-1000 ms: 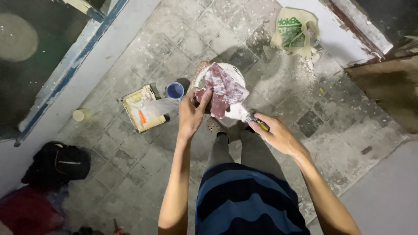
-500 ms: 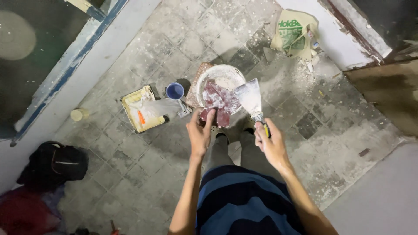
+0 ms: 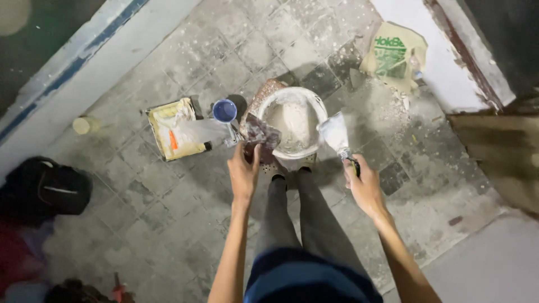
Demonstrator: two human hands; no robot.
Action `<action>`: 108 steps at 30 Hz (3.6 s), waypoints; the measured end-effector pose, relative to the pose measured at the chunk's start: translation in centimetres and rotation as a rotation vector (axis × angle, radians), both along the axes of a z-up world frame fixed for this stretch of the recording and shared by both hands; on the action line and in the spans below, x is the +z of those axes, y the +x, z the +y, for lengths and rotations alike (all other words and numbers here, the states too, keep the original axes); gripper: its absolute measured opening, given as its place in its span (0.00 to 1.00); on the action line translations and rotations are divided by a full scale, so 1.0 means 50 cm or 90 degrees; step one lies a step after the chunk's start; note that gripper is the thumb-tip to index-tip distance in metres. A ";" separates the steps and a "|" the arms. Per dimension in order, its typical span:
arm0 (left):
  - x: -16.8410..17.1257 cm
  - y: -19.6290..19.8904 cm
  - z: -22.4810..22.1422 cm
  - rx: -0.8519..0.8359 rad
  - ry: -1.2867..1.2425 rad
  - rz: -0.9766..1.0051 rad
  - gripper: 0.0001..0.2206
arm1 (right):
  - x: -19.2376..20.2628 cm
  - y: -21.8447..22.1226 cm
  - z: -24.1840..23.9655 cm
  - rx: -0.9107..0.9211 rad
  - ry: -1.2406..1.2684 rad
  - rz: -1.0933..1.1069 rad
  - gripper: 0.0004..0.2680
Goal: The person mixes putty in a bucket using a putty knife and a scraper, then applies the compound to a wooden frame and wall.
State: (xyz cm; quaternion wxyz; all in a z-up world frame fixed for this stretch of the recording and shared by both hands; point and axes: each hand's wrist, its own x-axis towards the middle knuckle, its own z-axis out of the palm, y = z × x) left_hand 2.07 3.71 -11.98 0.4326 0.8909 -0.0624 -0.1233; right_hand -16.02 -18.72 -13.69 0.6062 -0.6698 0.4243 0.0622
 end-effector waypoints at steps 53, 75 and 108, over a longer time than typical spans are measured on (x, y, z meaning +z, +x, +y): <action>-0.412 0.069 -0.025 0.042 0.113 0.048 0.10 | -0.492 0.238 -0.051 0.896 -0.261 0.096 0.13; -0.418 0.063 -0.018 0.038 0.132 0.044 0.10 | -0.500 0.229 -0.005 0.739 -0.187 0.131 0.14; -0.037 -0.136 -0.272 -0.366 -0.040 0.151 0.09 | -0.135 -0.328 -0.070 -0.250 0.183 -0.052 0.10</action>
